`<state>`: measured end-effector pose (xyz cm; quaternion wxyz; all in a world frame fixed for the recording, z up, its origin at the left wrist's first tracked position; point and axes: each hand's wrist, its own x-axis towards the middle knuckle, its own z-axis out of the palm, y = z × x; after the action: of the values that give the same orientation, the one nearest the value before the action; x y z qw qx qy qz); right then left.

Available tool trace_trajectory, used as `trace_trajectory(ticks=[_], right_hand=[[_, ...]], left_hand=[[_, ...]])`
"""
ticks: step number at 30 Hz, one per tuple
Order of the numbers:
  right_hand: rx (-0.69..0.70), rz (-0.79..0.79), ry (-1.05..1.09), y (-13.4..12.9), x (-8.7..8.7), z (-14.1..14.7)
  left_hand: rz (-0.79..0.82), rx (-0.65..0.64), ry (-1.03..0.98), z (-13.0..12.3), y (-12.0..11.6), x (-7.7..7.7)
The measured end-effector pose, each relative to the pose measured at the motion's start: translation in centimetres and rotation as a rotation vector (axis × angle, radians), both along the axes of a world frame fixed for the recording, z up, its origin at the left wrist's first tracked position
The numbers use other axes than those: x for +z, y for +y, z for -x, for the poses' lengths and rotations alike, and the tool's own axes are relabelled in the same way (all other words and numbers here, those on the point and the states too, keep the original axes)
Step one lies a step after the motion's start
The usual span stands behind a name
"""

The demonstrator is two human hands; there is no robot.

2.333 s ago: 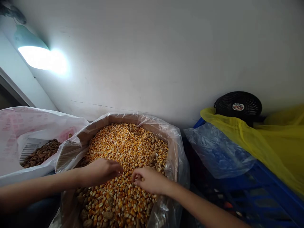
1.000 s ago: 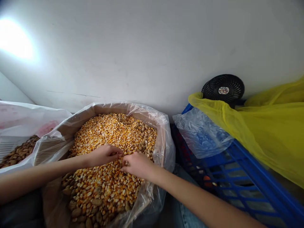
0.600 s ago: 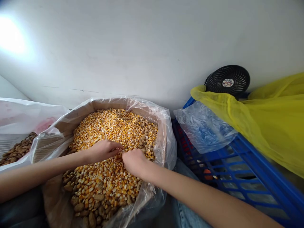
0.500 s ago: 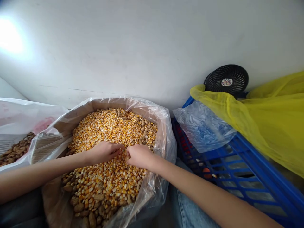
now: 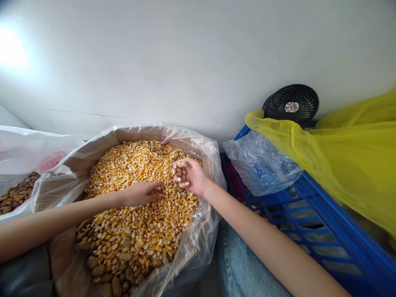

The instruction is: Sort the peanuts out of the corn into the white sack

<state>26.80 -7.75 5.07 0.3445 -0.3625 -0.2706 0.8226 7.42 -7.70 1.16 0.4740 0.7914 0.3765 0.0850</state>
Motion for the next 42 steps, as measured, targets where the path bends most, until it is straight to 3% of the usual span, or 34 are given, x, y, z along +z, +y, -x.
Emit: trace_trajectory(ticks=[4,7,12,15,18,20,23,27,30,33,36,38,42], right_hand=[[-0.075,-0.032,-0.095,0.1,-0.5,-0.9],[-0.033,-0.162,-0.455,-0.2,-0.7,-1.1],[0.193,-0.637,-1.472,-0.8,-1.9,-0.6],[0.347,-0.692,-1.705,-0.7,-2.8,-0.3],[0.288,-0.605,-1.58,-0.2,-2.8,-0.4],[0.181,-0.449,-1.283,0.1,-2.3,-0.8],[-0.006,-0.188,-0.745,0.3,-1.5,-1.5],[-0.193,-0.094,-0.295,0.6,-0.9,-2.3],[-0.248,-0.055,-0.158,0.8,-0.8,-2.6],[-0.286,-0.022,-0.163,0.9,-0.8,-2.6],[-0.262,-0.008,-0.13,1.0,-0.9,-2.8],[-0.23,-0.003,-0.054,1.1,-0.9,-3.1],[-0.207,-0.018,0.037,1.2,-0.9,-3.5]], left_hand=[[0.664,0.108,-0.413,0.9,1.2,1.4],[0.99,0.223,-0.673,1.4,2.2,2.0],[1.133,0.332,-0.785,1.5,2.4,2.4],[1.087,0.324,-0.777,1.2,1.9,2.3],[0.966,0.333,-0.679,0.7,1.8,2.0],[0.821,0.311,-0.536,0.1,2.1,1.7],[0.403,0.197,-0.233,-1.5,2.9,1.4],[-0.306,0.005,0.103,-4.0,3.5,0.9],[-0.49,-0.06,0.227,-5.3,2.9,-0.1],[-0.492,-0.036,0.21,-5.5,2.2,-1.1],[-0.359,0.028,0.197,-4.8,2.2,-1.2],[-0.15,0.078,0.116,-4.2,2.5,-0.8],[0.552,0.277,-0.323,-2.8,3.7,0.9]])
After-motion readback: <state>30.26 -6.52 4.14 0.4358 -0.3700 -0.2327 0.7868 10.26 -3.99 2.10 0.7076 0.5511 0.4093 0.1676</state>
